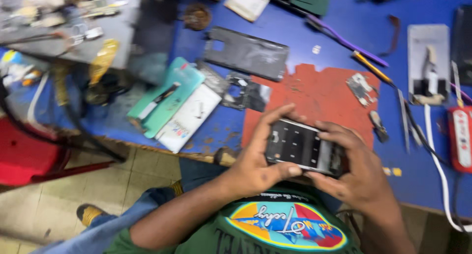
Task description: The person uses tweezers and a small tool to work on the internal components of a disassembled mobile phone, then cleans the screen area with a brush.
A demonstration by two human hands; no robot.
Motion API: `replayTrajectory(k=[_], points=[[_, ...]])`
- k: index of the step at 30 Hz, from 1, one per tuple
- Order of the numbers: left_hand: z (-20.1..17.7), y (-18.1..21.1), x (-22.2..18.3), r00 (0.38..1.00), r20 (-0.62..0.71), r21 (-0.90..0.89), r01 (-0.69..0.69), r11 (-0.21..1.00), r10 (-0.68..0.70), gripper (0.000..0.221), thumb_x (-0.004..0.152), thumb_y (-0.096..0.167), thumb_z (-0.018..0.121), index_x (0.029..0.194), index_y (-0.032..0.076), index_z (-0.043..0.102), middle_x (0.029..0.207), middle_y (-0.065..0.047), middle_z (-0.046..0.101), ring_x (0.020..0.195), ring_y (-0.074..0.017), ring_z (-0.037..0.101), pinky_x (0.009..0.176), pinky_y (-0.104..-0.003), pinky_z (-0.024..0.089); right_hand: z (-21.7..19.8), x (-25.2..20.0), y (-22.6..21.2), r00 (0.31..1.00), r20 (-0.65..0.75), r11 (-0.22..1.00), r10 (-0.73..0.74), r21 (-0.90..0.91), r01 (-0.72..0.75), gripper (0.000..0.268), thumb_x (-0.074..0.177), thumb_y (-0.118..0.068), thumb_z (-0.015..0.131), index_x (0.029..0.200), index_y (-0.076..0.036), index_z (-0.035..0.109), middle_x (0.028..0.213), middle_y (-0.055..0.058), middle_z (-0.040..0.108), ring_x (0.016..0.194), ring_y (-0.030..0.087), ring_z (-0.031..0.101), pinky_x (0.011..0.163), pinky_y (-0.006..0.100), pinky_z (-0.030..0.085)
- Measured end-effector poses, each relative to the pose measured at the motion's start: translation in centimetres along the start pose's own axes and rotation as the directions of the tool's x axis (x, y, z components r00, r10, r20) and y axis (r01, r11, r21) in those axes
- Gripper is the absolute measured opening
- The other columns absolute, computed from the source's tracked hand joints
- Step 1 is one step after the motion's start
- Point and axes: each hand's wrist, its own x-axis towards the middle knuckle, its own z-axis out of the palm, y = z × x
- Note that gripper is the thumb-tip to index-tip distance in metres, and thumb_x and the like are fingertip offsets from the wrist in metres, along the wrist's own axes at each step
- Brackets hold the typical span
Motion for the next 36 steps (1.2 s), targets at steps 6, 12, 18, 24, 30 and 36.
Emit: replayTrajectory(k=[6, 12, 18, 24, 30, 36], points=[[-1.6, 2.3, -1.4, 0.972, -0.113, 0.247, -0.172, 0.954, 0.205, 0.065, 0.094, 0.006, 0.069, 0.152, 0.001, 0.037, 0.151, -0.014, 0.036, 0.146, -0.0225, 0.039, 0.124, -0.039, 0.036, -0.3, -0.3, 1.5, 0.999, -0.04, 0.99, -0.011, -0.141, 0.005, 0.08, 0.06, -0.016, 0.09, 0.126, -0.005, 0.046, 0.135, 0.019, 0.064, 0.128, 0.028, 0.064, 0.106, 0.039, 0.052], [-5.1, 3.6, -4.2, 0.857, -0.337, 0.55, -0.157, 0.82, 0.39, 0.02, 0.098, -0.011, 0.061, 0.11, 0.0, 0.073, 0.107, -0.009, 0.067, 0.081, -0.0145, 0.068, 0.073, -0.026, 0.059, 0.3, -0.2, 3.5, 0.999, 0.003, 0.989, 0.033, -0.141, -0.032, 0.081, 0.061, -0.017, 0.087, 0.127, -0.002, 0.041, 0.136, 0.02, 0.062, 0.131, 0.029, 0.061, 0.108, 0.042, 0.052], [-8.5, 7.1, -6.4, 0.72, -0.242, 0.799, -0.232, 0.554, 0.651, 0.018, 0.096, -0.013, 0.062, 0.101, 0.002, 0.069, 0.087, -0.007, 0.067, 0.074, -0.0148, 0.064, 0.067, -0.026, 0.053, 0.6, 0.4, 4.8, 0.996, 0.064, 0.986, -0.058, -0.155, 0.068, 0.082, 0.064, -0.02, 0.087, 0.128, -0.001, 0.04, 0.138, 0.022, 0.06, 0.134, 0.031, 0.059, 0.111, 0.043, 0.05], [-11.5, 14.3, -5.5, 0.6, 0.009, 0.989, -0.124, 0.082, 0.8, 0.01, 0.101, -0.006, 0.063, 0.107, 0.0, 0.068, 0.083, -0.008, 0.064, 0.068, -0.0188, 0.063, 0.061, -0.031, 0.048, 0.4, 1.0, 3.3, 0.996, 0.093, 0.962, -0.004, -0.271, 0.03, 0.082, 0.06, -0.026, 0.087, 0.124, -0.003, 0.043, 0.135, 0.017, 0.063, 0.13, 0.028, 0.061, 0.108, 0.043, 0.05], [-13.1, 22.5, 0.3, 0.709, 0.375, 0.864, -0.034, -0.502, 0.597, 0.005, 0.093, -0.003, 0.069, 0.098, -0.003, 0.07, 0.101, -0.014, 0.064, 0.096, -0.0315, 0.059, 0.084, -0.043, 0.047, 0.0, 0.8, 2.0, 0.994, 0.105, 0.897, -0.037, -0.435, 0.08, 0.092, 0.058, -0.036, 0.088, 0.135, -0.007, 0.048, 0.14, 0.012, 0.062, 0.137, 0.032, 0.054, 0.111, 0.043, 0.045], [-15.8, 22.9, 4.1, 0.844, 0.377, 0.747, -0.034, -0.663, 0.381, 0.004, 0.083, 0.005, 0.066, 0.081, 0.003, 0.067, 0.098, -0.013, 0.065, 0.105, -0.0296, 0.064, 0.091, -0.043, 0.05, -0.2, -0.1, 1.1, 0.994, -0.018, 0.911, -0.111, -0.401, 0.095, 0.086, 0.063, -0.031, 0.086, 0.138, -0.01, 0.048, 0.14, 0.008, 0.062, 0.138, 0.03, 0.055, 0.114, 0.042, 0.045]])
